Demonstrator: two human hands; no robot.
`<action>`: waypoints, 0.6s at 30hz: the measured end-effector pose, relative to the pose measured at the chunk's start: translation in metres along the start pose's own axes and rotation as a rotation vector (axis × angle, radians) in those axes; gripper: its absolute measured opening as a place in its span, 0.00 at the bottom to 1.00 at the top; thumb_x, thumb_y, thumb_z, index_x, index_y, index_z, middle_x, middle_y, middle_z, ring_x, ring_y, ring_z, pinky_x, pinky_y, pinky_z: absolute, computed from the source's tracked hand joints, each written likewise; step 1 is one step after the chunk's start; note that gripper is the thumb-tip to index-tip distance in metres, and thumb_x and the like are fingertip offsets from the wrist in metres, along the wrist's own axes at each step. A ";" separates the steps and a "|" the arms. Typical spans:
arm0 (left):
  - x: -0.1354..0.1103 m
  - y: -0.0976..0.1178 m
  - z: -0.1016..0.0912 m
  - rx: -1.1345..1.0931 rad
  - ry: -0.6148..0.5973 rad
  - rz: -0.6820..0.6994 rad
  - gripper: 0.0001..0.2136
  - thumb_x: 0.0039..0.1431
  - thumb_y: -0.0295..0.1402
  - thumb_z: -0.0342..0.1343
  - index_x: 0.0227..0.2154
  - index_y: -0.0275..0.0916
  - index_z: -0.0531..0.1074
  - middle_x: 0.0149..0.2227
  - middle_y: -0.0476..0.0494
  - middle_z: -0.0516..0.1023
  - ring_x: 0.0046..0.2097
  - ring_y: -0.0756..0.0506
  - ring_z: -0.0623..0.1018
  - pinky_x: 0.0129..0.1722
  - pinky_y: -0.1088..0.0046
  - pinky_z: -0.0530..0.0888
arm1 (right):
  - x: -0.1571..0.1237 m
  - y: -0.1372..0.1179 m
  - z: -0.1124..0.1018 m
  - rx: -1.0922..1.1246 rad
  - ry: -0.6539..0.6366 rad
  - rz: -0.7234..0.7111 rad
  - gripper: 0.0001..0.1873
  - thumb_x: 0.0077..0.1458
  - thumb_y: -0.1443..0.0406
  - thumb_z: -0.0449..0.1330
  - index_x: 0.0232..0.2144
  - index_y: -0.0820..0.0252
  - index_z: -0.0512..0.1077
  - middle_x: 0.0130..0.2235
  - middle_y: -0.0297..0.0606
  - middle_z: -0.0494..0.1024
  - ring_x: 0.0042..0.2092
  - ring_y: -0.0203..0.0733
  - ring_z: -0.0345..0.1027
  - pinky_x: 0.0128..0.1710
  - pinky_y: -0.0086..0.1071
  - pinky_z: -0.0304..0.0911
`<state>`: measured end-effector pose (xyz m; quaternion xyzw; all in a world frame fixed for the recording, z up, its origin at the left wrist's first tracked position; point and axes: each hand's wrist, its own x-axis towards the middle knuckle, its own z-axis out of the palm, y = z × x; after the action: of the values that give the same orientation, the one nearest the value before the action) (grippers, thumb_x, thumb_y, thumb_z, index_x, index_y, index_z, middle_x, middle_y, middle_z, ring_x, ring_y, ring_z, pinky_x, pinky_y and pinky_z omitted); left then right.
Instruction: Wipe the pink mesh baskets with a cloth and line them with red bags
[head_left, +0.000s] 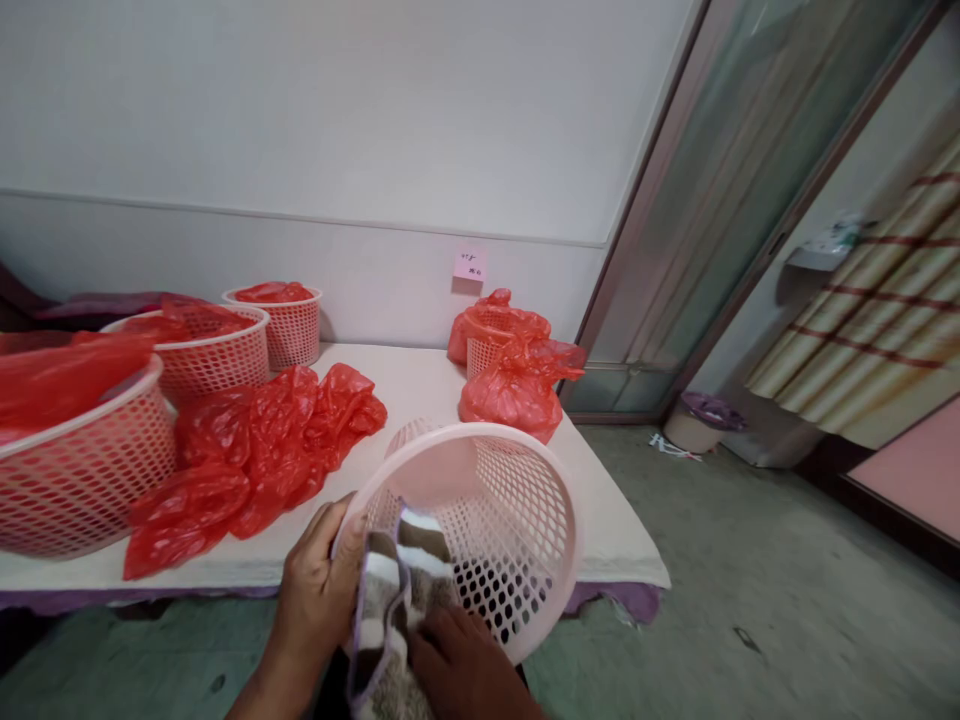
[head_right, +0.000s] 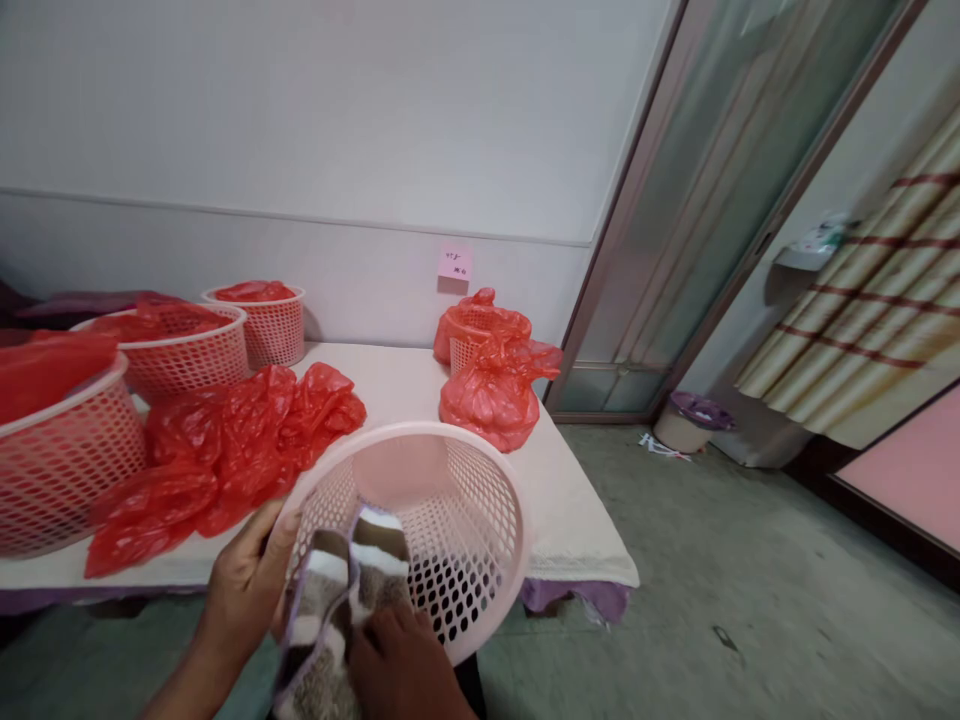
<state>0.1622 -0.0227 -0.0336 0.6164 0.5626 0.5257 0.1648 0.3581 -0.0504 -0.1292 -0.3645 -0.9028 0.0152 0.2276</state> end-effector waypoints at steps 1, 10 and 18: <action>0.003 0.002 0.001 -0.009 0.005 -0.015 0.13 0.66 0.43 0.47 0.38 0.41 0.72 0.32 0.51 0.72 0.36 0.48 0.73 0.38 0.75 0.68 | -0.006 -0.001 0.004 -0.060 0.073 -0.021 0.11 0.57 0.64 0.61 0.44 0.57 0.73 0.38 0.39 0.78 0.37 0.47 0.70 0.35 0.37 0.66; 0.001 0.012 0.009 -0.100 0.026 -0.133 0.16 0.63 0.47 0.51 0.44 0.41 0.72 0.41 0.48 0.75 0.44 0.45 0.73 0.46 0.71 0.67 | 0.008 -0.017 0.015 0.163 0.231 0.220 0.11 0.58 0.68 0.58 0.44 0.52 0.72 0.39 0.38 0.80 0.38 0.47 0.72 0.38 0.38 0.69; -0.022 0.003 0.007 -0.109 0.033 -0.135 0.14 0.65 0.45 0.48 0.46 0.44 0.70 0.41 0.49 0.72 0.46 0.46 0.73 0.47 0.72 0.67 | 0.052 -0.040 -0.022 0.476 0.233 0.142 0.26 0.57 0.66 0.58 0.58 0.51 0.64 0.55 0.41 0.73 0.53 0.48 0.68 0.51 0.40 0.67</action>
<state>0.1741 -0.0401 -0.0444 0.5584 0.5760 0.5534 0.2241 0.3081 -0.0482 -0.0809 -0.3626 -0.8136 0.2010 0.4077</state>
